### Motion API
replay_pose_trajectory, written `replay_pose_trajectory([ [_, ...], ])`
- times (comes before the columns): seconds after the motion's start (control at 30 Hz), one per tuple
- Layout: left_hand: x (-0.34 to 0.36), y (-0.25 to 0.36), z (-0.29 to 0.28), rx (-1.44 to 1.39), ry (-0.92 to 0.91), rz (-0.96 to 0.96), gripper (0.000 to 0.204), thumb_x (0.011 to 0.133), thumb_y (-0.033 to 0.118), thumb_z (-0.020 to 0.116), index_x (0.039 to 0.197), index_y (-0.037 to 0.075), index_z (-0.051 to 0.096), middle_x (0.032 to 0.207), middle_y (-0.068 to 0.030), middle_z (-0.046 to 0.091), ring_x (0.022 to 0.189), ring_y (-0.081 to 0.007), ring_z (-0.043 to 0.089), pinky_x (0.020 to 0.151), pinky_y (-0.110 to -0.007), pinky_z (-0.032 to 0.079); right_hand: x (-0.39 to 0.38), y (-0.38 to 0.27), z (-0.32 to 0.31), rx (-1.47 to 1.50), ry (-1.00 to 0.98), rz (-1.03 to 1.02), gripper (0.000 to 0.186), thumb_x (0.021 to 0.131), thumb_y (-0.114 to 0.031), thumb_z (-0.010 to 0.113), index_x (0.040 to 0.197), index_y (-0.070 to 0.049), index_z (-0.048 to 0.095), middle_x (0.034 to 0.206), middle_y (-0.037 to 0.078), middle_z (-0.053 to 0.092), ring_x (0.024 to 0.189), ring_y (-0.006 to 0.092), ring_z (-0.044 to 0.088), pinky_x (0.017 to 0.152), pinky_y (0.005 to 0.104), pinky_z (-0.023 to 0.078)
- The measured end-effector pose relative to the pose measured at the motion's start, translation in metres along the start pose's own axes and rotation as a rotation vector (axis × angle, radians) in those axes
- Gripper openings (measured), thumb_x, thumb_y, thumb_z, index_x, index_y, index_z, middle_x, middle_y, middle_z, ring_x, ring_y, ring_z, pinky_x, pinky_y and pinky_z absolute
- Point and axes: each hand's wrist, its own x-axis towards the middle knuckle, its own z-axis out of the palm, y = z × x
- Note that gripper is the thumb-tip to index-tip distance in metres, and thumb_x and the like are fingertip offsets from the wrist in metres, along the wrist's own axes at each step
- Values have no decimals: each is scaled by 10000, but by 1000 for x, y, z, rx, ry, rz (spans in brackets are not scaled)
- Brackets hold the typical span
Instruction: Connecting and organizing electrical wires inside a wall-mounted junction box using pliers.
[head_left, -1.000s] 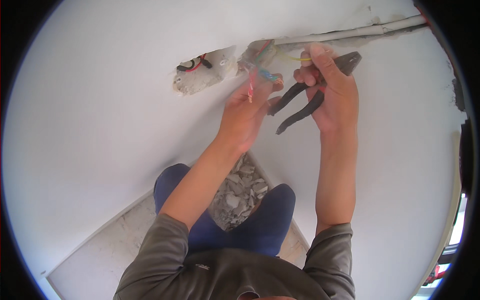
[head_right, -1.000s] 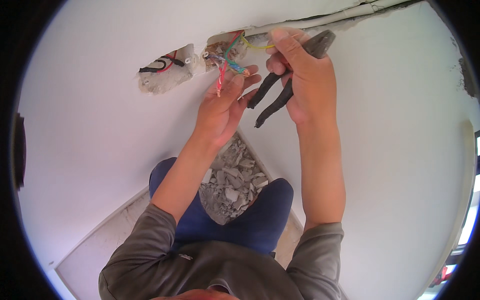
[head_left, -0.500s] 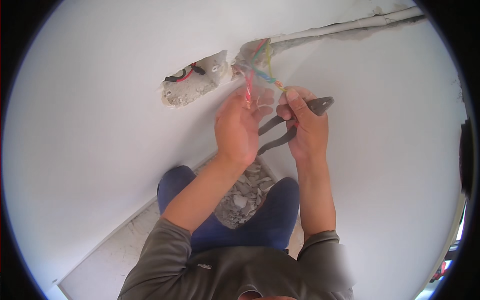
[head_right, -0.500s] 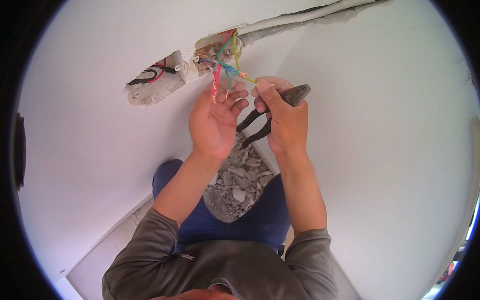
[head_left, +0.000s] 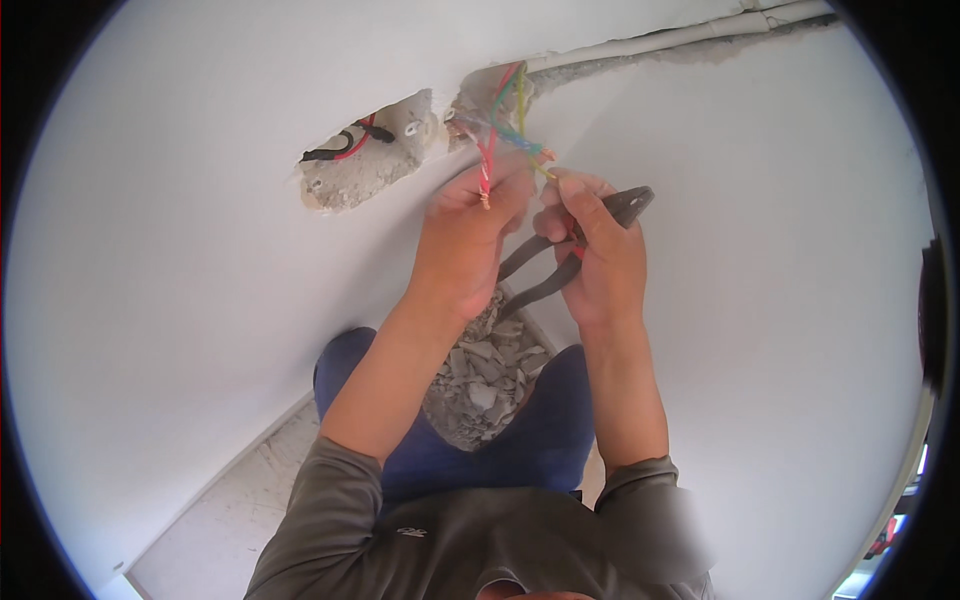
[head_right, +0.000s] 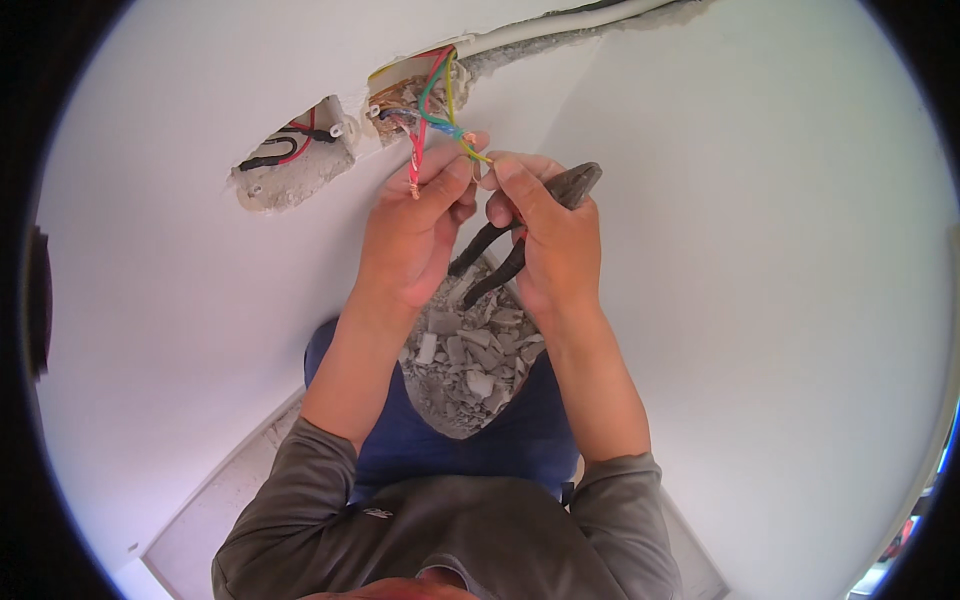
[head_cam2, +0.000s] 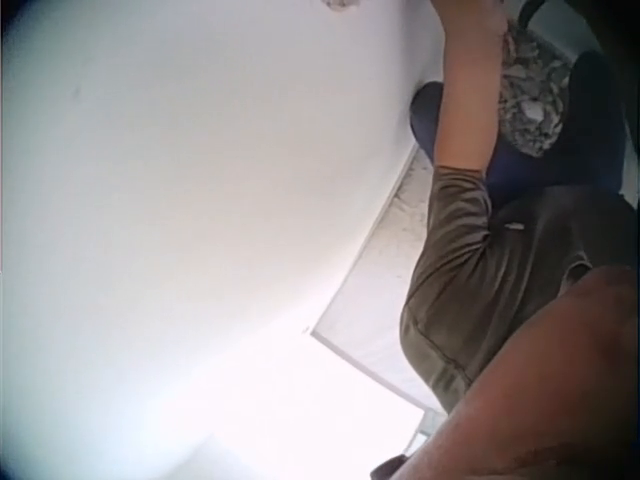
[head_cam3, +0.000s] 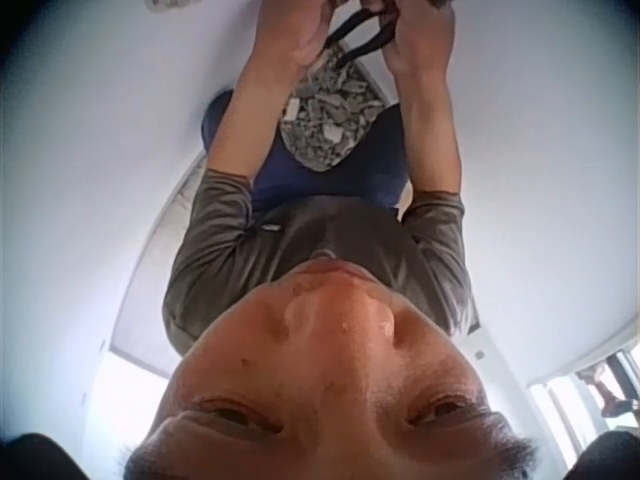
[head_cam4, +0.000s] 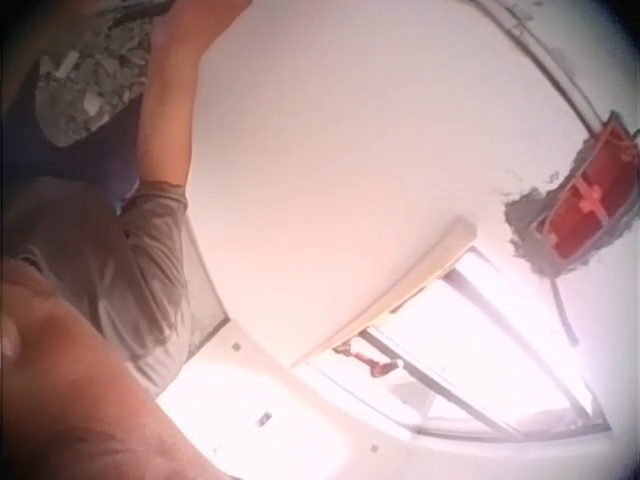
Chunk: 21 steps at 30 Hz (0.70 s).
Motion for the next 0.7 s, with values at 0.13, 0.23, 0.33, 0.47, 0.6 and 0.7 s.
replay_pose_trajectory([
  [0.13, -7, 7, 10, 157, 74, 73, 309, 1007, 155, 667, 1269, -8, 686, 1097, -12, 680, 906, -101, 532, 823, -279, 423, 1, 0, 3, 11, 2, 31, 221, 936, -182, 731, 1020, 23, 717, 843, 38, 664, 732, 122, 560, 684, 269, 425],
  [0.23, -7, 5, 16, 137, 89, 98, 310, 1014, 178, 665, 1262, -5, 690, 1079, -15, 688, 920, -106, 554, 837, -291, 430, 2, -1, 4, 15, 6, 40, 196, 925, -165, 748, 992, 18, 729, 843, 45, 691, 719, 122, 576, 675, 262, 433],
  [0.33, -6, 4, 16, 139, 136, 85, 331, 1021, 216, 666, 1261, -11, 683, 1049, -24, 690, 881, -114, 569, 818, -307, 453, 3, -2, 3, 8, -24, 38, 183, 934, -153, 741, 981, 24, 725, 851, 63, 703, 719, 138, 592, 697, 282, 472],
  [0.47, 1, -4, 9, 48, 173, 54, 351, 1022, 254, 675, 1229, -29, 679, 976, -47, 684, 772, -128, 573, 703, -310, 488, 1, -4, 6, 0, -24, 101, 180, 946, -151, 735, 976, 26, 719, 866, 86, 720, 723, 154, 626, 716, 298, 509],
  [0.6, 6, -8, 13, 110, 149, 115, 325, 1016, 250, 684, 1181, -29, 691, 909, -48, 667, 738, -135, 571, 640, -297, 481, 7, 5, -2, 22, -49, 38, 188, 952, -154, 730, 993, 29, 718, 874, 96, 728, 728, 162, 642, 721, 300, 522],
  [0.7, 4, -6, 18, 149, 193, 222, 310, 1014, 248, 684, 1154, -29, 699, 862, -39, 648, 722, -138, 570, 632, -304, 481, 8, 3, 0, -9, -54, 48, 199, 955, -164, 731, 1000, 29, 718, 870, 95, 730, 721, 161, 639, 718, 296, 523],
])
